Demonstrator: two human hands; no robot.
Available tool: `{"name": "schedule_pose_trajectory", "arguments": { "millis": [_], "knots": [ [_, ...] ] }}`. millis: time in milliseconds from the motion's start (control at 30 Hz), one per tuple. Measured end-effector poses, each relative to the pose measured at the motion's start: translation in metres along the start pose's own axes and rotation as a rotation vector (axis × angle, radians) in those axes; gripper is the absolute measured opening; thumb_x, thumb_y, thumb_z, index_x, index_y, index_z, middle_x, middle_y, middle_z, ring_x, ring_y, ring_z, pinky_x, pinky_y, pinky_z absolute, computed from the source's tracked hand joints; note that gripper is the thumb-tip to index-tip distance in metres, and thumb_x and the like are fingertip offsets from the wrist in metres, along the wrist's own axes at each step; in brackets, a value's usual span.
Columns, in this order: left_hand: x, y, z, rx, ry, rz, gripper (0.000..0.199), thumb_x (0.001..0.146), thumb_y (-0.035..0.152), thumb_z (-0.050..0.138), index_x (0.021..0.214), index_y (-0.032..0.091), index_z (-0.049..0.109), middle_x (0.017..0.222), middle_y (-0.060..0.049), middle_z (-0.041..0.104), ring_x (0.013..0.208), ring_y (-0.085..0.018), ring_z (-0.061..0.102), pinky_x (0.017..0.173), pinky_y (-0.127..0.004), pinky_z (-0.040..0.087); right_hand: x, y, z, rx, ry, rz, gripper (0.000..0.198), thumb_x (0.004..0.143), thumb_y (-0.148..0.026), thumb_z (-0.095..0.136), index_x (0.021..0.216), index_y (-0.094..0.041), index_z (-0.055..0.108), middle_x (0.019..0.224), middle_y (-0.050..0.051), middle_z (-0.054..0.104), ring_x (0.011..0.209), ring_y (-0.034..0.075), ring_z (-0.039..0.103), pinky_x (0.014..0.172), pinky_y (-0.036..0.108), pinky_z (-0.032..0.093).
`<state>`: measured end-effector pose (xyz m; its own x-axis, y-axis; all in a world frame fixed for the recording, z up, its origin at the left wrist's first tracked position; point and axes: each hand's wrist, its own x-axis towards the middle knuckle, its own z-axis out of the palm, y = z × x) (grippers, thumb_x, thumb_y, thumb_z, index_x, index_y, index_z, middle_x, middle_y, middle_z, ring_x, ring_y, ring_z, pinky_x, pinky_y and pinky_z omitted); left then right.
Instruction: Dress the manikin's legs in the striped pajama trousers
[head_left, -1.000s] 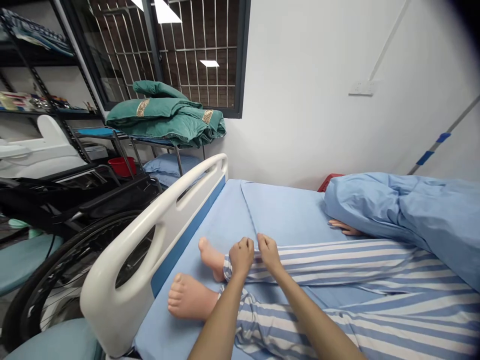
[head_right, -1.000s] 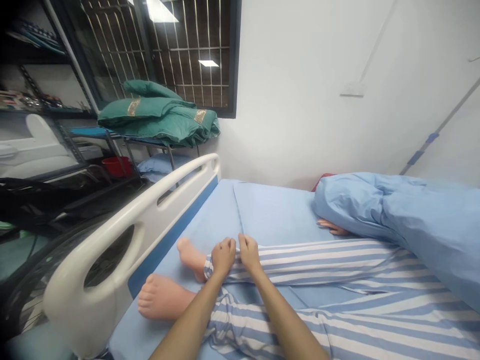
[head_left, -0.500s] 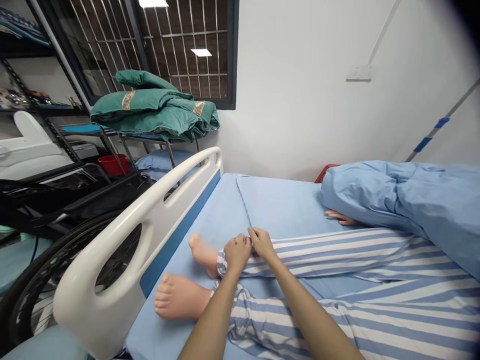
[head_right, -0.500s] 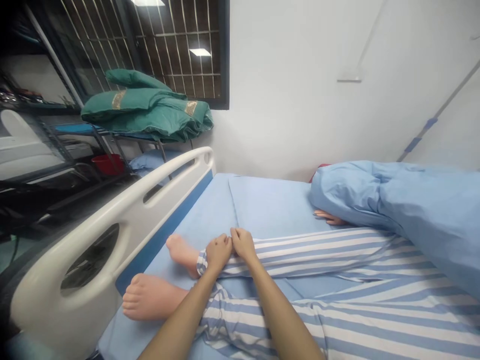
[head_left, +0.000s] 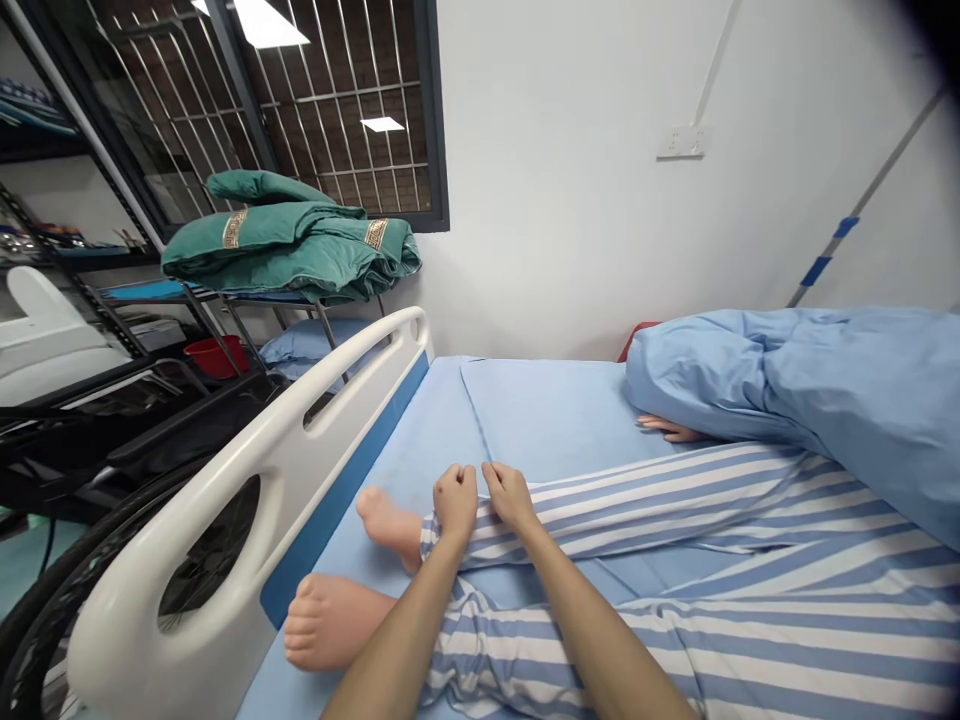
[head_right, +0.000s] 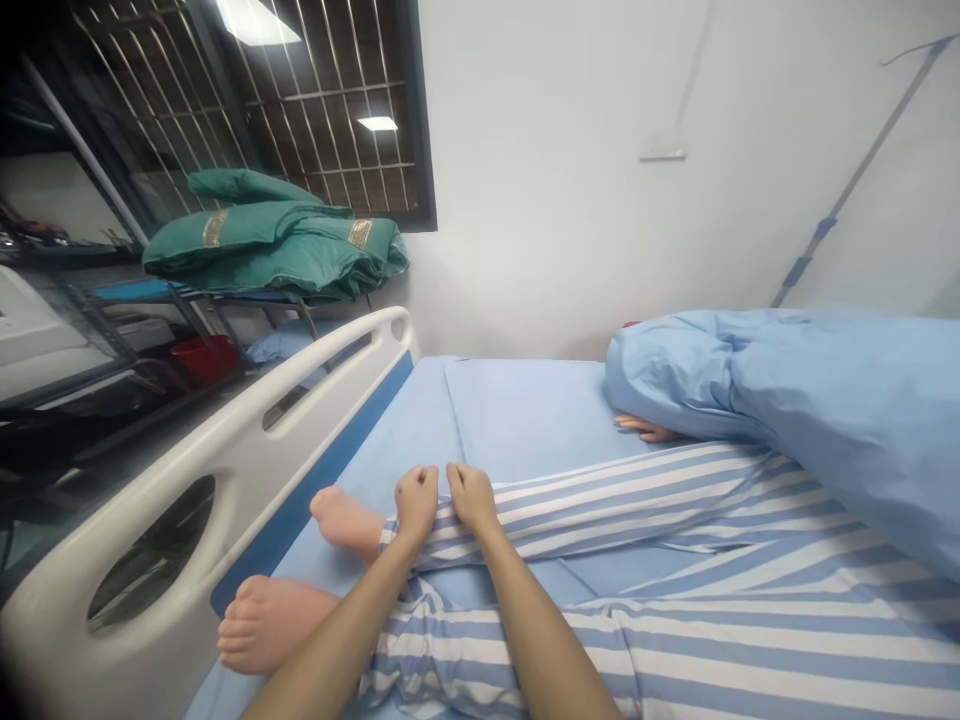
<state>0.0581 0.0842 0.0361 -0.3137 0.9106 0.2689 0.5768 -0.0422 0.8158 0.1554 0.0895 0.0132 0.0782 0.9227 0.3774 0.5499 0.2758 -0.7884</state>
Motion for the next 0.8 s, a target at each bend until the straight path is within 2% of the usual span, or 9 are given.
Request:
{"name": "schedule_pose_trajectory", "arguments": {
  "millis": [133,200,300,400,500,800],
  "knots": [
    [0.011,0.031,0.006,-0.325,0.034,-0.045,0.033,0.077,0.035,0.032,0.048,0.02,0.029,0.043,0.006,0.032,0.046,-0.008,0.033,0.049,-0.021,0.028,0.006,0.005,-0.003,0.248,0.048,0.072,0.041,0.082,-0.044,0.031,0.05,-0.018,0.033,0.047,-0.005,0.031,0.048,0.009,0.031,0.048,0.022,0.025],
    [0.01,0.037,0.014,-0.4,0.024,-0.079,0.037,0.08,0.038,0.025,0.049,0.02,0.031,0.044,0.004,0.037,0.046,-0.009,0.037,0.05,-0.021,0.031,0.008,0.007,-0.004,0.338,0.053,0.107,0.041,0.081,-0.044,0.032,0.05,-0.018,0.033,0.047,-0.005,0.031,0.048,0.009,0.031,0.048,0.022,0.026],
    [-0.002,0.029,0.031,-0.238,-0.005,-0.112,0.041,0.083,0.038,0.021,0.052,0.02,0.042,0.051,0.0,0.05,0.052,-0.011,0.045,0.054,-0.023,0.032,0.008,0.007,-0.005,0.409,0.066,0.129,0.038,0.079,-0.043,0.035,0.051,-0.018,0.032,0.048,-0.005,0.03,0.049,0.008,0.03,0.047,0.021,0.028],
    [-0.02,0.012,0.043,0.077,-0.091,-0.025,0.041,0.084,0.037,0.024,0.065,0.019,0.056,0.065,-0.005,0.061,0.061,-0.014,0.051,0.058,-0.025,0.031,0.007,0.006,-0.005,0.457,0.099,0.147,0.035,0.077,-0.042,0.039,0.052,-0.019,0.03,0.05,-0.005,0.029,0.049,0.008,0.028,0.046,0.021,0.028],
    [-0.029,0.005,0.046,0.262,-0.146,0.021,0.04,0.085,0.036,0.024,0.076,0.02,0.06,0.075,-0.006,0.065,0.065,-0.015,0.054,0.059,-0.026,0.029,0.007,0.007,-0.006,0.464,0.124,0.162,0.035,0.077,-0.041,0.04,0.052,-0.019,0.03,0.05,-0.006,0.027,0.049,0.008,0.027,0.046,0.021,0.028],
    [-0.025,0.009,0.041,0.316,-0.219,0.024,0.037,0.086,0.033,0.027,0.091,0.023,0.062,0.084,-0.006,0.065,0.076,-0.015,0.057,0.064,-0.024,0.034,0.005,0.005,-0.006,0.428,0.095,0.153,0.036,0.077,-0.043,0.039,0.052,-0.019,0.031,0.05,-0.005,0.031,0.05,0.008,0.029,0.046,0.021,0.028]
  ]
}}
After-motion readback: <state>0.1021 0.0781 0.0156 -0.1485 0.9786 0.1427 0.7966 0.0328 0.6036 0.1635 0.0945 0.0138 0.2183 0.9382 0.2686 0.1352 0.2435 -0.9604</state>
